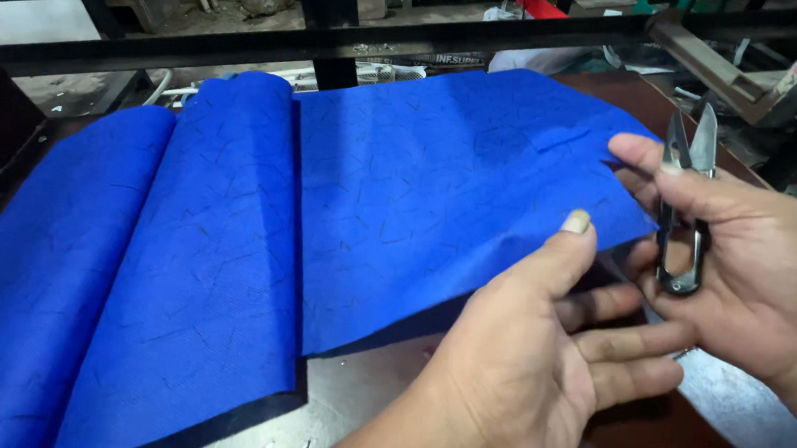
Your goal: The person uses a small folding knife to cut a piece of blue textured fabric on a wooden table. They carefully trim the edges of the fabric, making precise cuts to shape the material.
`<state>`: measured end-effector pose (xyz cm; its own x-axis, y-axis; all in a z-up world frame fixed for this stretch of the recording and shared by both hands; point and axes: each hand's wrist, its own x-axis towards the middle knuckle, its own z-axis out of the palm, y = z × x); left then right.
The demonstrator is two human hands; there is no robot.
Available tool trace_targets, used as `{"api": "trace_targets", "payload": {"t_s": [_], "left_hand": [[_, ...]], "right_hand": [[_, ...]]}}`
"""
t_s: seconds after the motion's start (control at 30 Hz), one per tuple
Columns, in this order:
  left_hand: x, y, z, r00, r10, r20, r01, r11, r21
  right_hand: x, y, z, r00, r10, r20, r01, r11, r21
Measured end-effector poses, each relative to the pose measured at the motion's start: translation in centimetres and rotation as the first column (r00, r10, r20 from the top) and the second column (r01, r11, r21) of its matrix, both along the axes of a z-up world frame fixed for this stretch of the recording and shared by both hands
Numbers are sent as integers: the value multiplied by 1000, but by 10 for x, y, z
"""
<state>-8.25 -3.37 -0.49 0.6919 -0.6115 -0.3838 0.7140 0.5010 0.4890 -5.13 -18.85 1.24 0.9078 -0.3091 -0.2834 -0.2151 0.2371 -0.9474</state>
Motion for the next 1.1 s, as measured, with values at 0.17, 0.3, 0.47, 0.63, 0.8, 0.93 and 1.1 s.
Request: {"api": "trace_targets", "payload": {"t_s": [0.17, 0.3, 0.47, 0.63, 0.8, 0.93, 1.1], "left_hand": [[0, 2, -2, 978, 206, -17, -206, 969, -133], [17, -4, -9, 936, 343, -75, -347, 936, -61], [17, -4, 1, 950, 300, -82, -285, 945, 157], [14, 4, 5, 939, 325, -115, -313, 943, 112], [15, 4, 10, 880, 432, -195, -396, 896, 201], [19, 5, 2, 913, 380, -149, -365, 923, 119], [20, 1, 5, 919, 367, -143, -344, 924, 166]], "right_hand": [[3, -4, -8, 1000, 0, 30, -2, 999, 47], [2, 4, -9, 997, -10, 79, 8, 1000, 22], [-10, 22, 2, 995, -100, -20, 96, 981, -168], [-7, 13, -3, 995, -100, 13, 100, 982, -159], [-7, 14, -4, 991, -130, -29, 122, 974, -190], [-18, 20, 0, 993, -117, -7, 112, 963, -246], [-30, 6, 1, 973, -232, -7, 215, 911, -351]]}}
